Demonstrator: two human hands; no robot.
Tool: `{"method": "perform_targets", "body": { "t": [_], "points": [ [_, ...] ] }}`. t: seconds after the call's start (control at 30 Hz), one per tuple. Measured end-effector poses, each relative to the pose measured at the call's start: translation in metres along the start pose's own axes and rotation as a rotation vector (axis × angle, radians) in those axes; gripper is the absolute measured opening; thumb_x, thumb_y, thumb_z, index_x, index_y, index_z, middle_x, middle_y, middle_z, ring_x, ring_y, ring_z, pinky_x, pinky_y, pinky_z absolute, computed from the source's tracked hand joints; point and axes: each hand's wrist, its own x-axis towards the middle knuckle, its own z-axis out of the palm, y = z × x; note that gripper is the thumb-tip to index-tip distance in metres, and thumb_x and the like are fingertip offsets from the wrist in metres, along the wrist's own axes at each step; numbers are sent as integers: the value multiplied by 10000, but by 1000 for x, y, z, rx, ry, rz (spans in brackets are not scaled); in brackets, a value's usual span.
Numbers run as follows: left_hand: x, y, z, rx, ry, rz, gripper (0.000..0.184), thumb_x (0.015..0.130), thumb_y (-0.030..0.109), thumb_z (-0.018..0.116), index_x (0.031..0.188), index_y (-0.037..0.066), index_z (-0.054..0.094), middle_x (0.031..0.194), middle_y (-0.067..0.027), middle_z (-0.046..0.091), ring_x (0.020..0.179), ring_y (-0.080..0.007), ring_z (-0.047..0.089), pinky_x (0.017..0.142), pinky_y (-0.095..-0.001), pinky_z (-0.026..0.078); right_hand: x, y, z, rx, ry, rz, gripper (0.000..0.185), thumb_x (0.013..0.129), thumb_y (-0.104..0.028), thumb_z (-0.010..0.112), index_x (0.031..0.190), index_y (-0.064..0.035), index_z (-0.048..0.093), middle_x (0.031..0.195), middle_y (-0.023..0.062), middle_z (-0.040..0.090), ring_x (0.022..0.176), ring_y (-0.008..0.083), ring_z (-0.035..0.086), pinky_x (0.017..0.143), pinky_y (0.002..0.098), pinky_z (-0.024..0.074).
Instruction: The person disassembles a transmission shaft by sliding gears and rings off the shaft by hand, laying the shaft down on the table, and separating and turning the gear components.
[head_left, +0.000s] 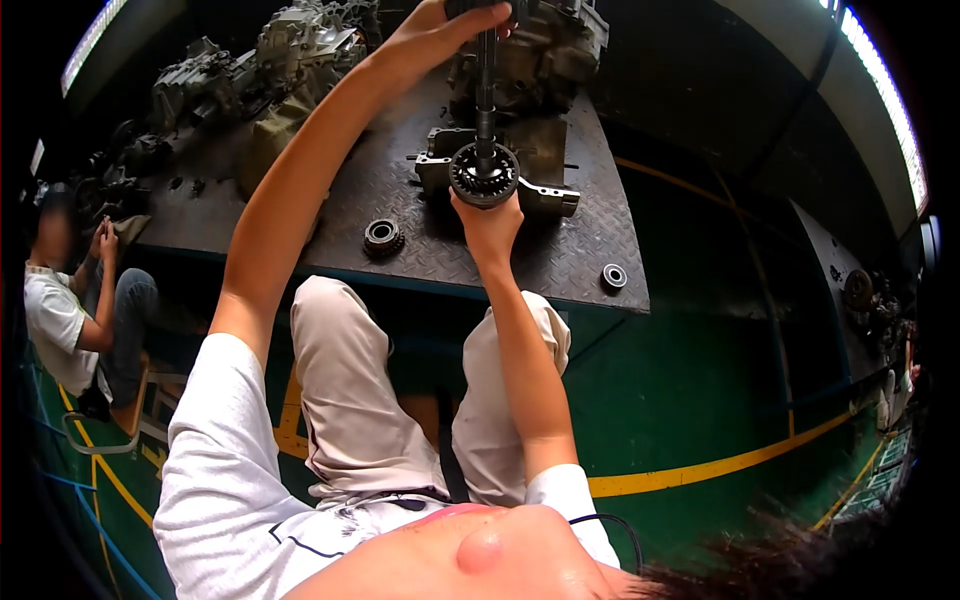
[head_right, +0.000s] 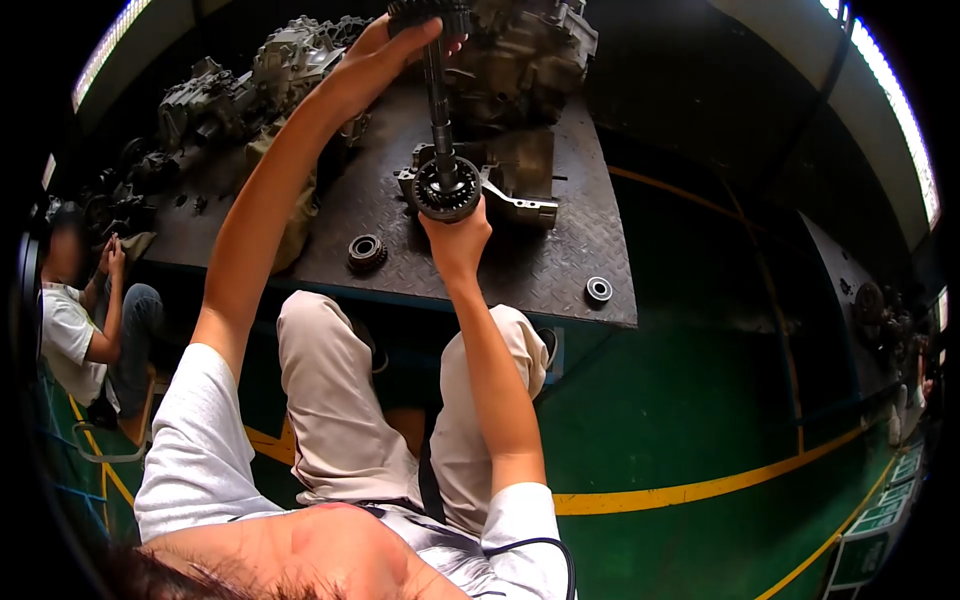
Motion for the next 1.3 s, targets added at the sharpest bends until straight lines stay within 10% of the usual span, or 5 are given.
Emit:
{"method": "perform_targets", "body": {
  "t": [0.57,1.3],
  "points": [
    [35,40,-49,-409,175,-248,736,1030,480,443,1527,29,144,1335,-275,467,1226,-338,546,1094,-418,441,4,1,-2,-1,69,-32,524,683,-95,840,1139,20,609,1008,136,733,931,224,721,841,318,543],
    [1,6,-64,-1142,191,-404,763,888,580,638,1293,-37,444,1180,-230,523,1090,-323,545,1013,-409,479,1,0,-2,-11,50,-40,474,700,-141,870,1082,10,633,971,100,739,886,176,715,823,297,544]
  ]
}}
